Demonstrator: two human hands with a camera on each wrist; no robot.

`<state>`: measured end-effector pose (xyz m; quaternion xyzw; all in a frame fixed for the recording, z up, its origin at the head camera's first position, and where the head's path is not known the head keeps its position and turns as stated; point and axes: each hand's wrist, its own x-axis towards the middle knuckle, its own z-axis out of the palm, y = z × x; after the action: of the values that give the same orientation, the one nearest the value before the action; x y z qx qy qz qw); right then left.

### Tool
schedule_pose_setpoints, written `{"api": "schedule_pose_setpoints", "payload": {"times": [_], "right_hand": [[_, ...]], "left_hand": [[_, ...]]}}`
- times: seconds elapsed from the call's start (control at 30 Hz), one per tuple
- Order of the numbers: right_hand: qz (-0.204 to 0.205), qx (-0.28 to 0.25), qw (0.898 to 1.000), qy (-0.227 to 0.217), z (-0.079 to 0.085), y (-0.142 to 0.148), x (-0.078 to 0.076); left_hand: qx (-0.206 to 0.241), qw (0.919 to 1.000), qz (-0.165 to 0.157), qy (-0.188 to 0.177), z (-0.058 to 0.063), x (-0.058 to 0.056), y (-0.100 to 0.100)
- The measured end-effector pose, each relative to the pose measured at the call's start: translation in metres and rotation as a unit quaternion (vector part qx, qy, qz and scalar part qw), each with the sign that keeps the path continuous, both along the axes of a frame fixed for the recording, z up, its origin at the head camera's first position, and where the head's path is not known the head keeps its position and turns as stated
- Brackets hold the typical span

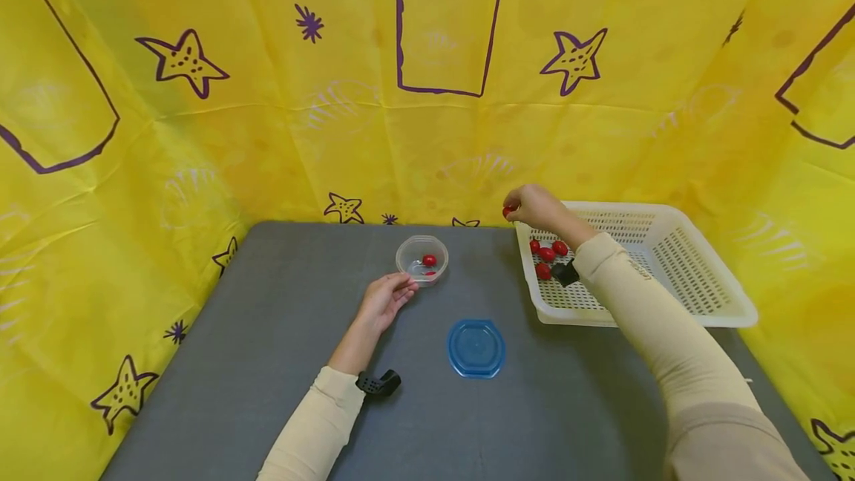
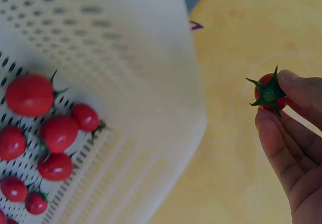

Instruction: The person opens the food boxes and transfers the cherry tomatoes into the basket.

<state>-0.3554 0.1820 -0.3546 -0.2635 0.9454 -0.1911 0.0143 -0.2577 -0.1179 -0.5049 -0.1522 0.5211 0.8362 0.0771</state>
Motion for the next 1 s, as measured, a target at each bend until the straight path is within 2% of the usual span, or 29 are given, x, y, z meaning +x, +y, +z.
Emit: {"api": "schedule_pose_setpoints", "payload": {"times": [0.4,0.73,1.0], "right_hand": [[-0.034,0.004,0.999,-0.013,-0.012,0.047,0.002],[-0.081,0.016,0.995,-0.052,-0.031,0.079,0.004],[-0.113,0.045,0.99,-0.066,-0.046,0.105,0.0]], "left_hand": [[-0.01,0.9999,-0.003,-0.007,-0.001,0.0,-0.001],[-0.009,0.9999,-0.004,-0.007,-0.002,0.002,-0.001],[-0.009,0.9999,-0.004,-0.004,-0.001,0.003,-0.002]]}}
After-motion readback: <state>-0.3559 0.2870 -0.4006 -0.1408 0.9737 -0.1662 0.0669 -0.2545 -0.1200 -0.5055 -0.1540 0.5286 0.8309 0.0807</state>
